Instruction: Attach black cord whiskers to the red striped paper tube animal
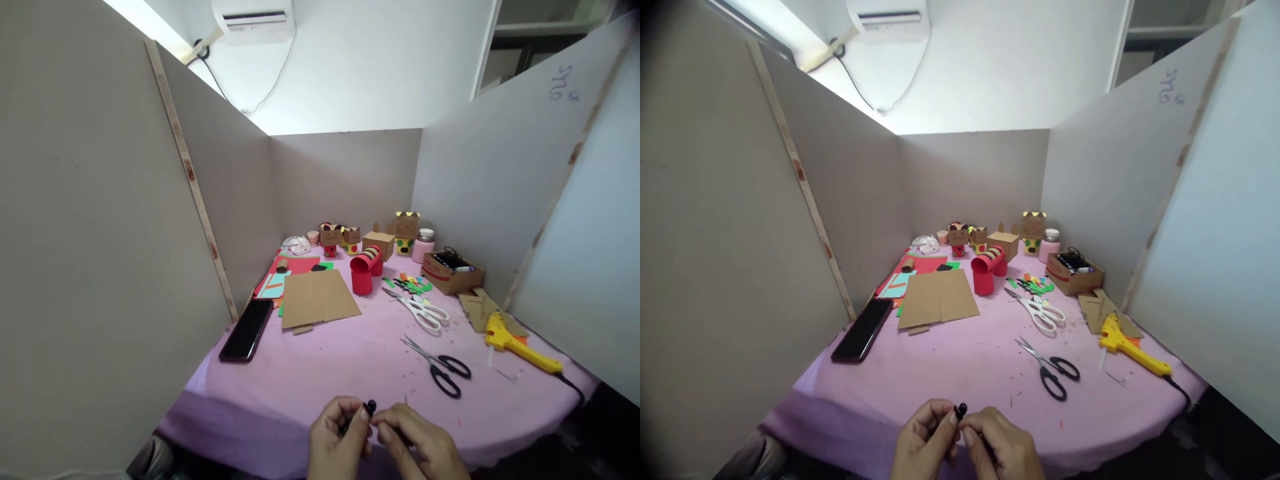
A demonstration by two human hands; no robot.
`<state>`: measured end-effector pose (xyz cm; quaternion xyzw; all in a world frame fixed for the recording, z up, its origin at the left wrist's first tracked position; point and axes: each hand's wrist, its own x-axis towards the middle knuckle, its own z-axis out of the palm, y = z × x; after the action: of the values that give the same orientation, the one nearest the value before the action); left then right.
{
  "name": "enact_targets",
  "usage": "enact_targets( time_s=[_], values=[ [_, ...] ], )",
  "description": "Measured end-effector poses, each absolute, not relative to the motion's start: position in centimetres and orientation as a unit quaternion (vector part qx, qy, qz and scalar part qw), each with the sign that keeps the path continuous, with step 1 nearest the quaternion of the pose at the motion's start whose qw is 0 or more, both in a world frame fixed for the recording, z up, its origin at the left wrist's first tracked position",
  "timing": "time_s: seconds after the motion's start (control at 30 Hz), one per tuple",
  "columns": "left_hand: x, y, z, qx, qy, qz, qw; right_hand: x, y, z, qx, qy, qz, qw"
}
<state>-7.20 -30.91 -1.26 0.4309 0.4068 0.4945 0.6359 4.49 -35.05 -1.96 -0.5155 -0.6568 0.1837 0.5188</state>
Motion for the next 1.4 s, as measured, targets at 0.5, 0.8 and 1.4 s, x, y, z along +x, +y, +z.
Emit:
enact_targets(
  time_s=[0.5,0.8,1.4],
  values=[
    [-7.1,-31.5,0.2,0.432,0.393,0.479,0.656,4.8,-35.2,-0.6,-0.548,-0.558,0.351,0.514],
    [-7.0,-31.5,0.5,0.44,0.385,0.467,0.663,4.7,-35.1,-0.5,-0.521,-0.496,0.408,0.562],
    [-7.1,-31.7,0.2,0.447,0.38,0.46,0.666,4.8,-34.9,-0.4,-0.506,-0.492,0.443,0.552]
  ],
)
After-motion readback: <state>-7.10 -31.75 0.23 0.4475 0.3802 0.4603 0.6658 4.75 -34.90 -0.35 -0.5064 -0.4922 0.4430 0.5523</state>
